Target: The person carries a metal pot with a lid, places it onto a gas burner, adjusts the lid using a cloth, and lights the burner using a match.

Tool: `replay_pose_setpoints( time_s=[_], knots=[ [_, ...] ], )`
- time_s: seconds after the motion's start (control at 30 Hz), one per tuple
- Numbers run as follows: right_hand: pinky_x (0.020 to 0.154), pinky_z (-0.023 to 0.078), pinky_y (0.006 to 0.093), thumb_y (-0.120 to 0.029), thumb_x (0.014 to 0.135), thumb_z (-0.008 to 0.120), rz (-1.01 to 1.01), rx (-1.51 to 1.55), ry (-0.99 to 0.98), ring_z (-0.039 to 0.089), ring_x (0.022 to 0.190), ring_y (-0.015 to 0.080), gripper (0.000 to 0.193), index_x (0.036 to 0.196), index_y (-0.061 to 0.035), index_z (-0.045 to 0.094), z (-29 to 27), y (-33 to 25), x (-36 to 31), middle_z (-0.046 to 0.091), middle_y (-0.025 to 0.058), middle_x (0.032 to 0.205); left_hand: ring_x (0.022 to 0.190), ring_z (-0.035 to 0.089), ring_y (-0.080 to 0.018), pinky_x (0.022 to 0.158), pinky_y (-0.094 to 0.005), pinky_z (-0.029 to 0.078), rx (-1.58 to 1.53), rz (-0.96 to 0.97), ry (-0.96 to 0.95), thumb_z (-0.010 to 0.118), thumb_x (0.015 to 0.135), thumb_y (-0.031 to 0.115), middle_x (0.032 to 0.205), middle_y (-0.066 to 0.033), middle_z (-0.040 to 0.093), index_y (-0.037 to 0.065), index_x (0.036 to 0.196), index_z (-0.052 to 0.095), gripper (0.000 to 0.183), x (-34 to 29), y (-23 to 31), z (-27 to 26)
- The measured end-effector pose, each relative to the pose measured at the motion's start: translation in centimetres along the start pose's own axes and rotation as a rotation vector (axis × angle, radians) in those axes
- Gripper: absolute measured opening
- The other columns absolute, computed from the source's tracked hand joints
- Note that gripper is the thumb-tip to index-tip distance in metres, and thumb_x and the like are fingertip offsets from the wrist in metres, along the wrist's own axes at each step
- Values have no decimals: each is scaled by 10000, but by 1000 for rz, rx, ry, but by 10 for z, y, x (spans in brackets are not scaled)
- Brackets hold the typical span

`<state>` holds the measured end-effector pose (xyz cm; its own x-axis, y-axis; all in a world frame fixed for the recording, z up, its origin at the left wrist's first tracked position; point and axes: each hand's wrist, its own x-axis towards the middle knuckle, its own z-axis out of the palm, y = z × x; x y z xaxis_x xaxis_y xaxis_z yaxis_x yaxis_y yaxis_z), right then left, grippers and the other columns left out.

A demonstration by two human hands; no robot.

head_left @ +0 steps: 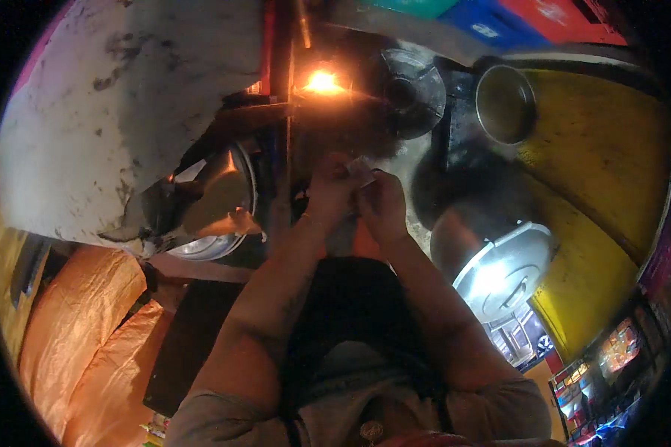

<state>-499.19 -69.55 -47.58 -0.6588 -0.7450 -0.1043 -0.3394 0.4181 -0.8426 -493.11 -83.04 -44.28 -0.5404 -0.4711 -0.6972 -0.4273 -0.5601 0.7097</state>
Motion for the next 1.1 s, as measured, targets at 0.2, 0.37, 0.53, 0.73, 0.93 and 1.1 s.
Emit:
replay_pose_setpoints(
  time_s=[0.2,0.37,0.53,0.73,0.93,1.1],
  knots=[
    [724,496,355,-222,747,711,140,-91,22,599,828,243,500,1135,12,499,-4,-18,0,571,145,953,787,599,-122,663,-275,503,-37,54,45,744,722,99,889,-59,642,35,945,635,257,-5,5,-2],
    [726,505,333,-227,743,714,-50,-206,100,620,831,242,503,1145,-7,508,-12,-33,9,573,145,987,803,602,-116,705,-273,499,-135,-54,-20,730,757,181,899,-71,661,30,948,651,256,-4,-3,-4],
    [774,501,361,-188,783,674,2,-40,87,623,910,294,414,1136,-32,523,-14,-47,12,583,173,1067,802,621,-169,722,-306,498,647,616,63,702,786,205,869,-104,656,28,927,651,231,2,-16,-26],
    [899,449,412,-179,867,584,101,-147,74,557,1017,352,198,1024,-61,610,-15,-34,8,604,159,1067,744,628,-160,667,-304,505,92,204,139,677,816,210,808,-104,650,29,896,652,199,-8,-1,-3],
    [818,478,419,-98,799,554,-116,-574,-173,560,919,326,156,933,-67,627,-14,-46,12,597,140,947,656,620,-131,608,-290,505,226,178,171,666,834,219,767,-86,648,32,918,645,207,-22,7,-11],
    [804,491,435,-64,789,553,-88,-683,-332,550,904,359,180,964,-38,588,-23,-47,4,558,152,995,678,634,-144,609,-297,520,290,159,180,650,850,207,767,-95,650,28,946,634,203,-26,4,-8]
  ],
)
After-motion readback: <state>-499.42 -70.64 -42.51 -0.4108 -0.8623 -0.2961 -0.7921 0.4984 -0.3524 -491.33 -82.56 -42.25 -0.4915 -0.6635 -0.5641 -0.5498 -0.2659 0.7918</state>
